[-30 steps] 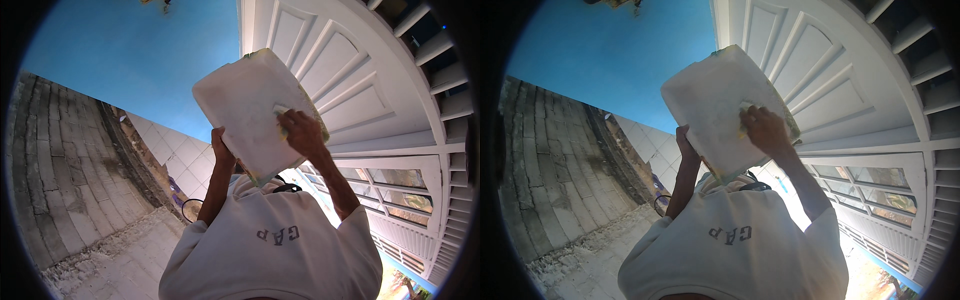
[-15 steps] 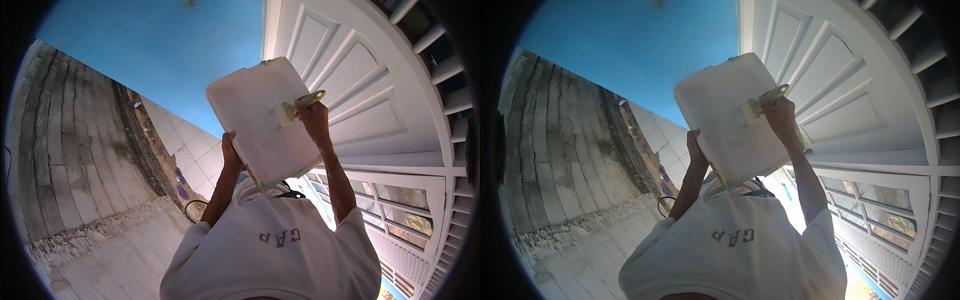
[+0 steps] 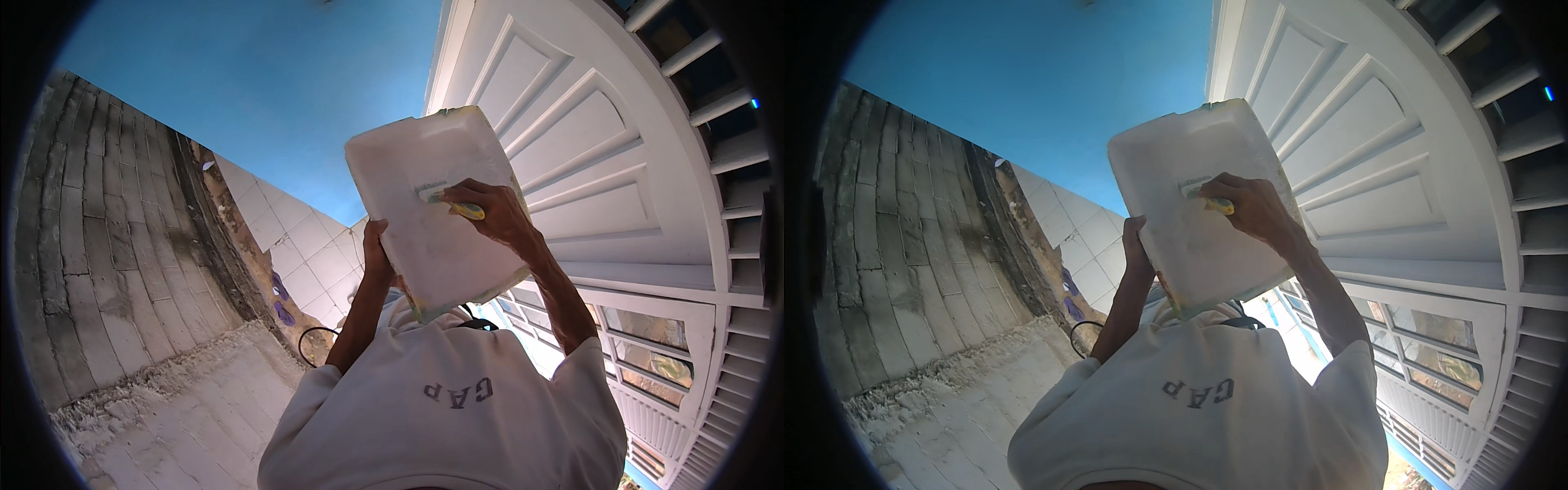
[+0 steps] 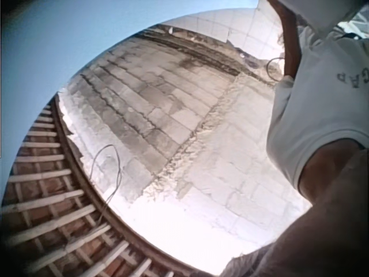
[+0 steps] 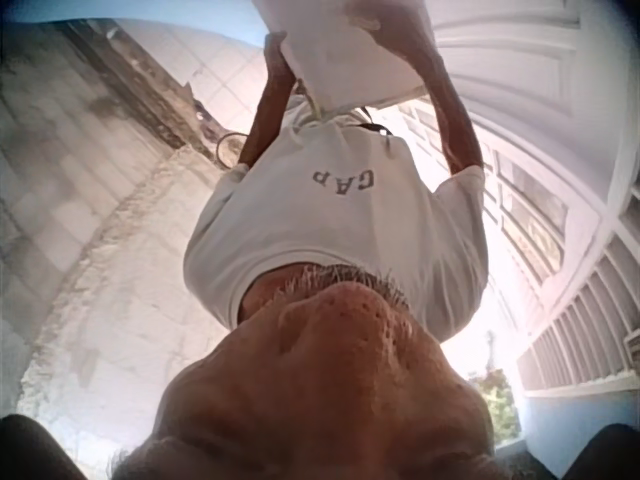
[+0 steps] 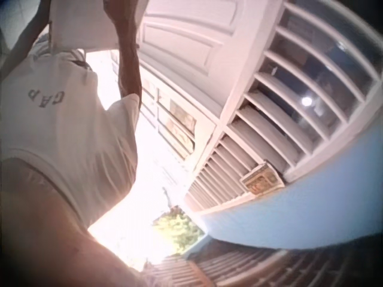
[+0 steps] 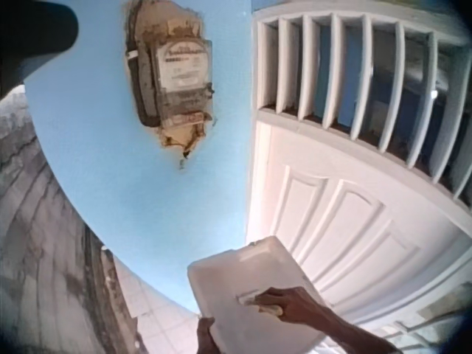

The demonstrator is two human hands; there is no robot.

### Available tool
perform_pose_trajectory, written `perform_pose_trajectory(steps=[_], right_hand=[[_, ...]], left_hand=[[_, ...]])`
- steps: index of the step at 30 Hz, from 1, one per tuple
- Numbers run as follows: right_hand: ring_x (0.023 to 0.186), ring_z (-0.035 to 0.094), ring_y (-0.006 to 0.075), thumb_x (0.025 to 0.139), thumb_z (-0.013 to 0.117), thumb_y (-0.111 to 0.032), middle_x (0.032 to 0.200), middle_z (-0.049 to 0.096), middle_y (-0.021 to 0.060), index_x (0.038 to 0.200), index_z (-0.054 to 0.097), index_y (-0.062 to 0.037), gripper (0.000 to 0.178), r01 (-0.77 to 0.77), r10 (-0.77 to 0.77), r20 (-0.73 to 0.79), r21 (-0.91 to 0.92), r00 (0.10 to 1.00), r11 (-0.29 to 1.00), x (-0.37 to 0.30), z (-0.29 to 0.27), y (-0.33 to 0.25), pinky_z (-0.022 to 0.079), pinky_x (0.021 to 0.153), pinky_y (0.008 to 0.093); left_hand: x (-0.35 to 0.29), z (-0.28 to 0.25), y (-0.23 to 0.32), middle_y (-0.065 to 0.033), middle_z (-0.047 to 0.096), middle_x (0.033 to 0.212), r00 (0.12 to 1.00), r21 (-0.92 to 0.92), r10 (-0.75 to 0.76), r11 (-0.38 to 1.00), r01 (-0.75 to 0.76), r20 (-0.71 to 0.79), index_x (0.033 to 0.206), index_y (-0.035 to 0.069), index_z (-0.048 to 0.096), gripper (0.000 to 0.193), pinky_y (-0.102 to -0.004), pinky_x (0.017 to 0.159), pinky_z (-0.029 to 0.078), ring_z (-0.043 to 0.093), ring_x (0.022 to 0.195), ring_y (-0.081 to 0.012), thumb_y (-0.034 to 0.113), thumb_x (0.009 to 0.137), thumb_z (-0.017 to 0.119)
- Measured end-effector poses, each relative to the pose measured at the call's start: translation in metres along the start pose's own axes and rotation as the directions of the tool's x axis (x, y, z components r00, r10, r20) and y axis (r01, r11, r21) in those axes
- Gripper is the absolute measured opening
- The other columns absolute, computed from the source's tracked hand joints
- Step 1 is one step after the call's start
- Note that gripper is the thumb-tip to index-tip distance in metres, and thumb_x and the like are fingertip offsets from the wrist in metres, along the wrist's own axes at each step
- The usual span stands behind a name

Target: The person paints the white door frame and upper grille using a brush and paint tray. They repeatedly dip the brush into the tray and apply white paint to the vertical bars and horizontal sections of the door frame.

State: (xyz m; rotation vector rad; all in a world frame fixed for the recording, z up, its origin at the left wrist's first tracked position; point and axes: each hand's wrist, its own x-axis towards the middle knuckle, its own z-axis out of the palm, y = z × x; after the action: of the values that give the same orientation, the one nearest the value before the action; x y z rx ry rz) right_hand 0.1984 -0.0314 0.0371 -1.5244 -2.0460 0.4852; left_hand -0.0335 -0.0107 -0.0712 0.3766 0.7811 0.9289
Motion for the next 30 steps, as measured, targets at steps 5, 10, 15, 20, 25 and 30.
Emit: perform_pose_trajectory(steps=[5,10,15,20,25,30], right_hand=[[0.082,0.072,0.0194,0.092,0.071,-0.014,0.101,0.073,0.0062,0.107,0.070,-0.0014,0.020,-0.297,0.417,-0.153,0.492,0.896,0.818,0.003,-0.001,0.011,0.058,0.072,0.0302],[0.072,0.071,0.0173,0.093,0.067,-0.019,0.086,0.073,0.0129,0.103,0.069,0.0020,0.023,-0.617,0.720,-0.160,0.413,0.675,0.670,0.015,-0.005,0.040,0.056,0.064,0.0293],[0.073,0.072,0.0205,0.091,0.071,-0.015,0.090,0.073,0.0080,0.107,0.069,-0.0052,0.019,-0.379,0.389,-0.382,0.105,0.838,0.920,0.012,-0.016,0.029,0.058,0.064,0.0322],[0.081,0.071,0.0290,0.085,0.076,-0.014,0.100,0.070,0.0020,0.107,0.068,-0.0141,0.023,-0.124,0.090,-0.164,-0.212,0.982,0.969,0.000,0.000,0.007,0.059,0.069,0.0377],[0.081,0.071,0.0285,0.087,0.073,-0.010,0.099,0.071,0.0037,0.104,0.069,-0.0099,0.018,-0.226,0.215,-0.292,-0.005,0.932,0.974,-0.003,0.001,0.011,0.059,0.069,0.0375],[0.085,0.072,0.0286,0.085,0.073,-0.010,0.098,0.071,0.0064,0.106,0.067,-0.0106,0.022,-0.249,0.237,-0.411,0.024,0.880,0.968,-0.003,-0.001,0.013,0.058,0.074,0.0373]], left_hand=[[0.015,0.000,0.007,-0.0153,0.059,0.119,1.000,0.003,-0.025,1.000,0.025,0.004,0.133,0.002,0.048,0.058,-0.0403,0.090,0.052,0.060,0.107,-0.0267,0.035,0.086,0.050],[0.024,0.000,0.013,-0.0180,0.059,0.113,0.999,0.029,0.002,1.000,0.000,-0.052,0.132,-0.003,0.049,0.067,-0.0435,0.091,0.052,0.061,0.104,-0.0314,0.039,0.080,0.055],[0.031,-0.006,0.008,-0.0184,0.058,0.118,0.999,0.027,-0.006,1.000,0.007,-0.035,0.133,-0.002,0.047,0.067,-0.0443,0.092,0.050,0.058,0.109,-0.0314,0.039,0.082,0.054],[0.037,-0.007,0.012,-0.0182,0.058,0.117,0.999,0.017,-0.006,1.000,0.006,-0.032,0.133,-0.002,0.048,0.065,-0.0436,0.091,0.051,0.059,0.107,-0.0313,0.039,0.082,0.054],[0.046,-0.024,0.010,-0.0171,0.059,0.116,0.998,0.086,0.017,0.996,-0.012,-0.061,0.129,-0.001,0.051,0.060,-0.0437,0.092,0.050,0.059,0.108,-0.0311,0.038,0.084,0.055],[0.038,-0.007,0.023,-0.0178,0.058,0.123,0.999,-0.029,0.050,0.998,-0.050,0.004,0.137,0.002,0.046,0.069,-0.0472,0.094,0.048,0.057,0.112,-0.0333,0.040,0.080,0.054]])
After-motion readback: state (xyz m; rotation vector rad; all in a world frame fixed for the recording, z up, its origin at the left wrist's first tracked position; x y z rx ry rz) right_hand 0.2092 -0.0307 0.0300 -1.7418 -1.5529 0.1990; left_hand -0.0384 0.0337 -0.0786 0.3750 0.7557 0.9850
